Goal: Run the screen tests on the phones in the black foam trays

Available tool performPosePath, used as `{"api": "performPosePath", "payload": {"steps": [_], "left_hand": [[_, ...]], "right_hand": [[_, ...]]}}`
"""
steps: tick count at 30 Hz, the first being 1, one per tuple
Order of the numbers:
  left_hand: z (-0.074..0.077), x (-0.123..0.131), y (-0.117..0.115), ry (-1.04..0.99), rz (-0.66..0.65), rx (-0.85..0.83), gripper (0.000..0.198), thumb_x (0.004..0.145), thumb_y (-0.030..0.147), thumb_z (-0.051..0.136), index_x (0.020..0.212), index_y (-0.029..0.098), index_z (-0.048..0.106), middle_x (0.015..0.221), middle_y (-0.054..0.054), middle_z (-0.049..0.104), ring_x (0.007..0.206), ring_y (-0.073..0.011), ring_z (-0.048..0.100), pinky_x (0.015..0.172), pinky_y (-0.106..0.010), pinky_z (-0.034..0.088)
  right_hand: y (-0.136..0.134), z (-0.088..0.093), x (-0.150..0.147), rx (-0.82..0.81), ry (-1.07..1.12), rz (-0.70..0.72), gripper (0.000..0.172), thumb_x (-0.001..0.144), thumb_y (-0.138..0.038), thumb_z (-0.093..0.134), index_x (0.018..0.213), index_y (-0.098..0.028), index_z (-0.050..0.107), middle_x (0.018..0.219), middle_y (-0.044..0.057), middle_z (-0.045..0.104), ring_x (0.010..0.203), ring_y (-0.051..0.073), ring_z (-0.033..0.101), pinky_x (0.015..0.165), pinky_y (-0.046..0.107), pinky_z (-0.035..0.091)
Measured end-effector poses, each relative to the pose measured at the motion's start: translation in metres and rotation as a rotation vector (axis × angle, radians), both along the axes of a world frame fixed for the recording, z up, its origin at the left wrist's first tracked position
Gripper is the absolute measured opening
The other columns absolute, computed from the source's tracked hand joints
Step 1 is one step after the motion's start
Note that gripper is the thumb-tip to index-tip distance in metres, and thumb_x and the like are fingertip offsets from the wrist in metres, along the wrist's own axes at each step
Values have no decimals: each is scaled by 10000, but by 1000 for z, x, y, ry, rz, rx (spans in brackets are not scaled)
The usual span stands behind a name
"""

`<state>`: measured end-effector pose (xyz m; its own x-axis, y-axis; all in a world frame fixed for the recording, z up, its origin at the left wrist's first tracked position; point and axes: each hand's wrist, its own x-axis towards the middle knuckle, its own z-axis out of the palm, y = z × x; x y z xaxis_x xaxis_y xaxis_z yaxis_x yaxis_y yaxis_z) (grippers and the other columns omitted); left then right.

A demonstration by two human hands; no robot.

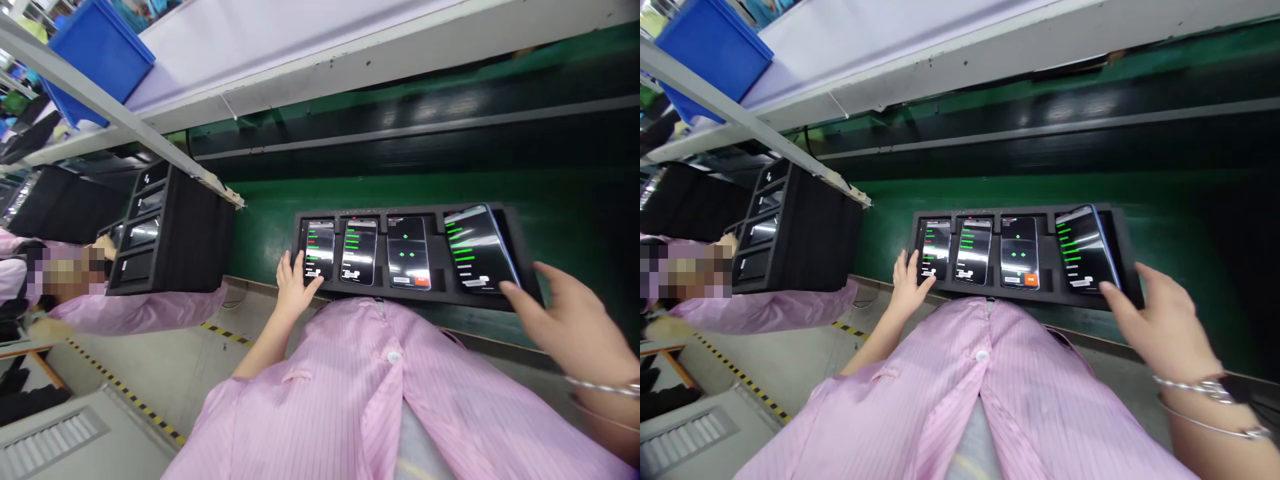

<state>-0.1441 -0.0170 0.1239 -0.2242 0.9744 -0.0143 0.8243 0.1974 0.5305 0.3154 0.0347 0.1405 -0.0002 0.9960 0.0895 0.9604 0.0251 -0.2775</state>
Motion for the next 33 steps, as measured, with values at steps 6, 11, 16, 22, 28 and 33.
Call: {"api": "performPosePath", "payload": {"steps": [6,11,16,22,28,33], "left_hand": [[27,35,-8,183,-286,-61,698,901,699,666,1513,382,553,1725,-118,222,1555,-461,218,1247,-754,50],[33,46,-7,168,-360,-90,748,878,753,649,1523,388,544,1724,-107,218,1535,-482,225,1239,-769,53],[32,42,-5,191,-323,-83,737,910,727,628,1554,392,500,1728,-118,189,1558,-469,189,1243,-760,56],[36,46,-2,267,-331,-122,741,912,714,641,1558,381,494,1726,-127,205,1569,-463,189,1244,-753,107],[44,53,4,365,-341,-161,724,924,681,654,1560,373,494,1722,-117,237,1573,-441,208,1255,-727,163],[50,62,3,391,-388,-140,644,928,681,648,1496,385,577,1691,-117,323,1531,-443,306,1236,-762,181]], "right_hand": [[-24,13,-66,136,36,195,625,1034,-606,429,1425,-141,577,1607,303,299,1532,486,275,1195,675,317],[-26,15,-65,77,35,152,715,1035,-633,426,1542,-128,441,1664,319,189,1554,512,198,1200,731,253],[-19,9,-50,-42,104,35,880,1010,-704,369,1593,-47,333,1637,360,205,1560,495,192,1232,659,251],[-12,-2,-42,-49,122,-13,944,978,-773,296,1563,-37,380,1567,324,400,1524,478,295,1227,664,268],[-5,-3,-40,90,102,63,854,999,-727,331,1528,-69,450,1508,281,491,1498,453,350,1211,652,320],[-17,2,-64,119,20,309,616,1047,-606,360,1349,-170,673,1464,230,504,1445,439,400,1202,712,271]]}}
